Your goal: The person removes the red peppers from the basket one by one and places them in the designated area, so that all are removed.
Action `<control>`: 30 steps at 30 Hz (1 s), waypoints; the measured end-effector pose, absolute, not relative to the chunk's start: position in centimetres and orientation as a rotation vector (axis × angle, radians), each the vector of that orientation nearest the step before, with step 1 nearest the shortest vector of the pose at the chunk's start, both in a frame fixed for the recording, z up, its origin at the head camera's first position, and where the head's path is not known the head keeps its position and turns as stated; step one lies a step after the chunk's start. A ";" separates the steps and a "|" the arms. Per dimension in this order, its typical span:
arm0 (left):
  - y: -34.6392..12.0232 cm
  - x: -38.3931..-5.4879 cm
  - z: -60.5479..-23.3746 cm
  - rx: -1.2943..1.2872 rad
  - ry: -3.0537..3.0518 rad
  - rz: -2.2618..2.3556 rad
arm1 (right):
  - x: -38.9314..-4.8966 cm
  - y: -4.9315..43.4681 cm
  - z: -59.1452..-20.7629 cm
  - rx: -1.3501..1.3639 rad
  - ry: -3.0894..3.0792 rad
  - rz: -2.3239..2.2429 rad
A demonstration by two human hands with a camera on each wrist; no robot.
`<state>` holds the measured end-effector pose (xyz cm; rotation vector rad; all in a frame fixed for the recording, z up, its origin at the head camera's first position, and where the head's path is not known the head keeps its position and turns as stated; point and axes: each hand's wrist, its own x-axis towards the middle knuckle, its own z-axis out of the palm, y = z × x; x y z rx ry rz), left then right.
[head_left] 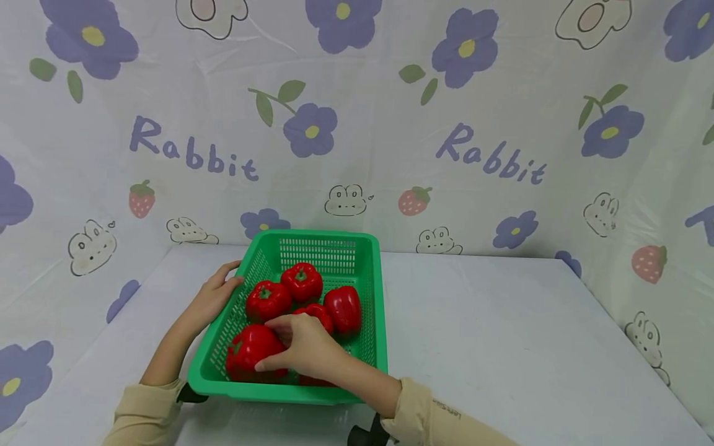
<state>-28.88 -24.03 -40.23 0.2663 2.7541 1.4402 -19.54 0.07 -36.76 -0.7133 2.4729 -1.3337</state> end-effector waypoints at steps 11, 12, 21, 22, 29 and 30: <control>-23.8 -28.4 -39.6 0.279 2.752 1.461 | -19.2 1.8 -35.6 -0.600 2.290 -1.632; -23.8 -28.4 -39.6 0.280 2.752 1.463 | -19.3 2.0 -35.5 -0.592 2.284 -1.646; -23.7 -28.4 -39.6 0.268 2.758 1.448 | -19.8 3.8 -35.2 -0.609 2.269 -1.782; -23.7 -28.4 -39.6 0.266 2.758 1.445 | -19.9 4.0 -35.2 -0.608 2.267 -1.797; -23.6 -28.3 -39.5 0.254 2.756 1.442 | -20.3 5.6 -34.9 -0.547 2.226 -1.925; -23.6 -28.2 -39.5 0.257 2.758 1.442 | -20.3 5.8 -34.8 -0.542 2.226 -1.939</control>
